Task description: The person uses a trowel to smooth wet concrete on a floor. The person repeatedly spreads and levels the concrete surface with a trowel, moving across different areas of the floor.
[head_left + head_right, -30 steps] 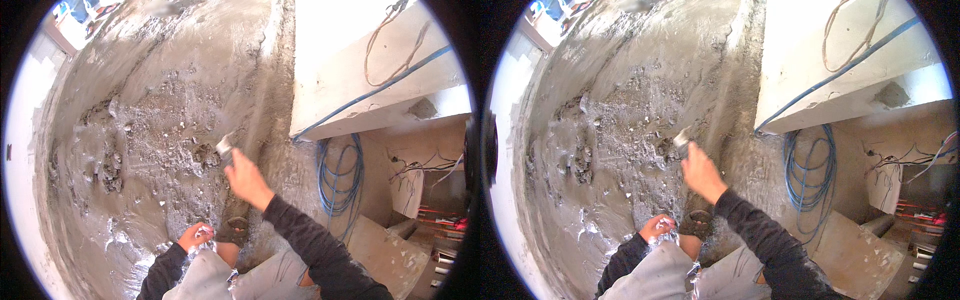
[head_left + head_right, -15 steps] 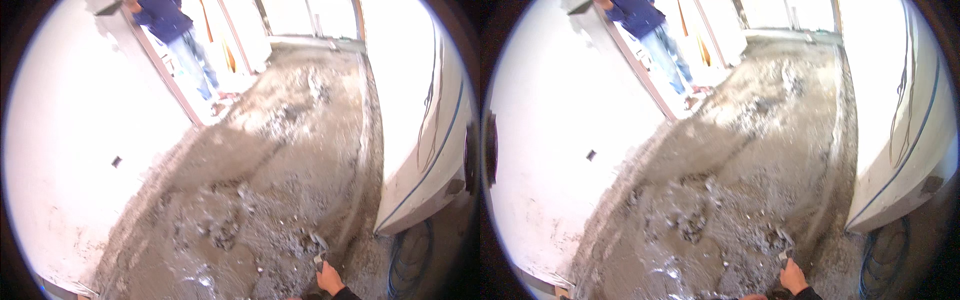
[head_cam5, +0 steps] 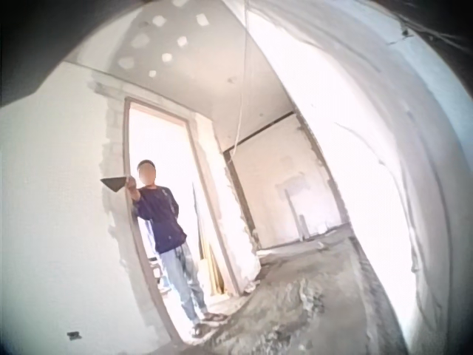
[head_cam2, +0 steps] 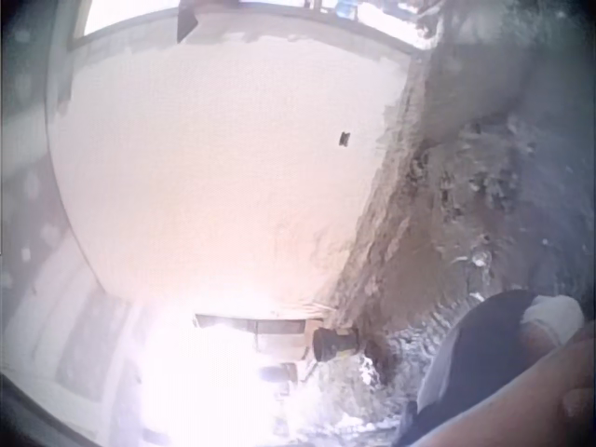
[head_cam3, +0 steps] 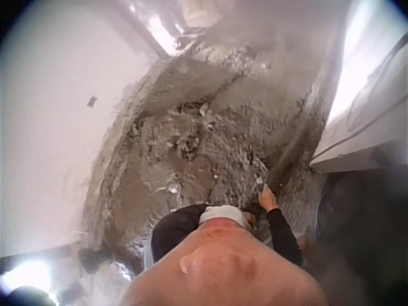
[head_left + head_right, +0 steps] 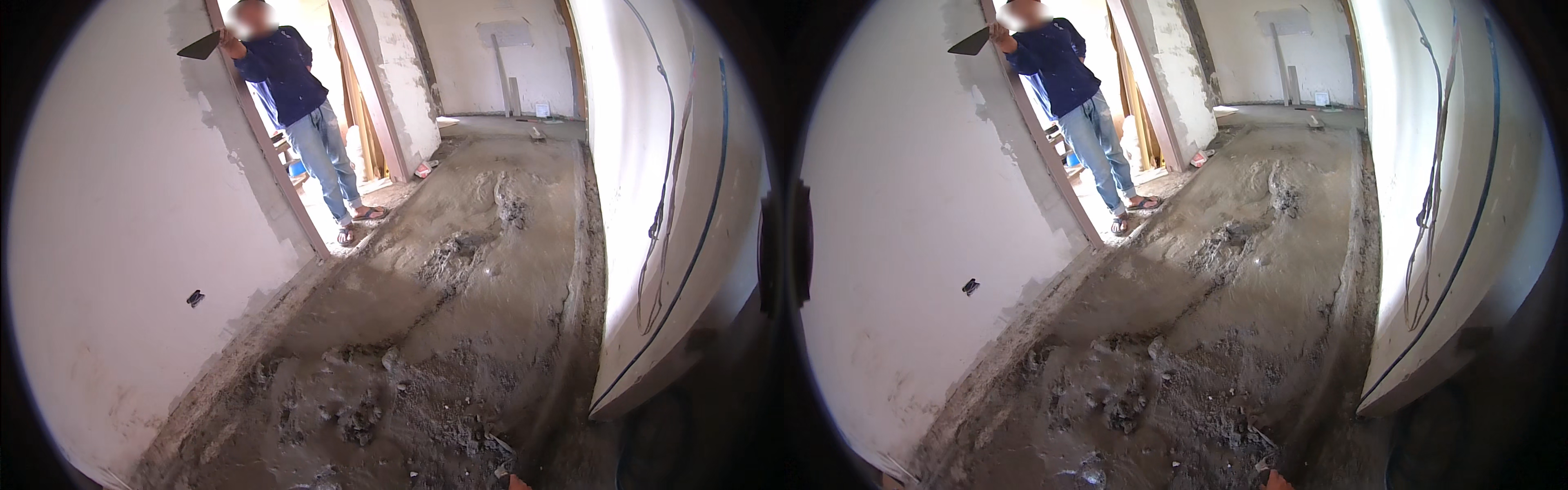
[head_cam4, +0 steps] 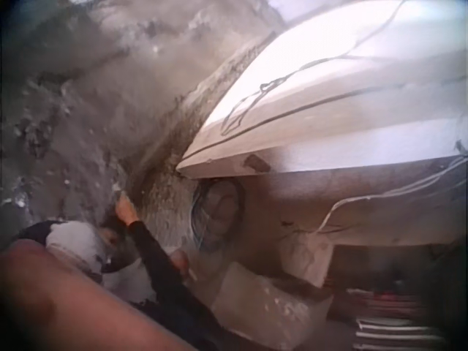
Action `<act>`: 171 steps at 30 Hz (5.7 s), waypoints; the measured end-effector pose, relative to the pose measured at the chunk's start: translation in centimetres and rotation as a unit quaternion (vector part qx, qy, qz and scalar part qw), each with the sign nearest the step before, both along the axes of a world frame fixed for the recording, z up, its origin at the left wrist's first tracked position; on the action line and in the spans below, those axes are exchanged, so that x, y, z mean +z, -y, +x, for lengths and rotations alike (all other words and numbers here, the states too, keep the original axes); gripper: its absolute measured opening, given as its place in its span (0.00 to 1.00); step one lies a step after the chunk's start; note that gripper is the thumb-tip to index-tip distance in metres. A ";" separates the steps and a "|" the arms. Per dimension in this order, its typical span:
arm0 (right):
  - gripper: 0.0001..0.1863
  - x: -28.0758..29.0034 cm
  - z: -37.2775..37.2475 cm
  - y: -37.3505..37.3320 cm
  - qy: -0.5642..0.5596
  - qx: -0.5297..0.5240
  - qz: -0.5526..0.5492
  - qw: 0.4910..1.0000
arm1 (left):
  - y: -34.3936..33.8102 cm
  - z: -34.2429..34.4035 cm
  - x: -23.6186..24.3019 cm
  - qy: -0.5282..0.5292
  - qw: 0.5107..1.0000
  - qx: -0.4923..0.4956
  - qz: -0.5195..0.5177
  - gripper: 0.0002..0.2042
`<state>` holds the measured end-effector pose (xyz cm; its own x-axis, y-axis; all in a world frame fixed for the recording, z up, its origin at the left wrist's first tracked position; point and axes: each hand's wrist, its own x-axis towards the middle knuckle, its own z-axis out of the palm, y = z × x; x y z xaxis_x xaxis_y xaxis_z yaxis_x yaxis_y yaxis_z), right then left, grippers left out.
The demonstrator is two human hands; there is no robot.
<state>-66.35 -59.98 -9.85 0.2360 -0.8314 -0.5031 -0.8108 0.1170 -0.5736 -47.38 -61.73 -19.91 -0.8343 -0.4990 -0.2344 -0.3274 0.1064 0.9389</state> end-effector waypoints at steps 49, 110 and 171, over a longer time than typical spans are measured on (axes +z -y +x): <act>0.25 9.9 -20.3 14.9 -0.012 0.075 -0.061 0.995 | -6.3 -2.3 1.6 0.097 0.975 -0.182 0.076 0.17; 0.22 4.9 -17.4 22.7 0.077 0.262 0.034 0.961 | -19.1 -12.5 39.8 0.208 0.769 0.589 -0.135 0.16; 0.20 -1.3 16.4 -10.3 0.051 0.527 0.165 0.832 | -10.3 -8.6 33.0 -0.326 0.594 0.683 -0.272 0.13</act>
<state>-49.91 -49.69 -11.20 0.8018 0.0446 -0.5959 -0.5115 -0.4645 -0.7230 -55.96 -51.45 13.12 0.6113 -0.6694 0.4221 -0.0420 0.5051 0.8620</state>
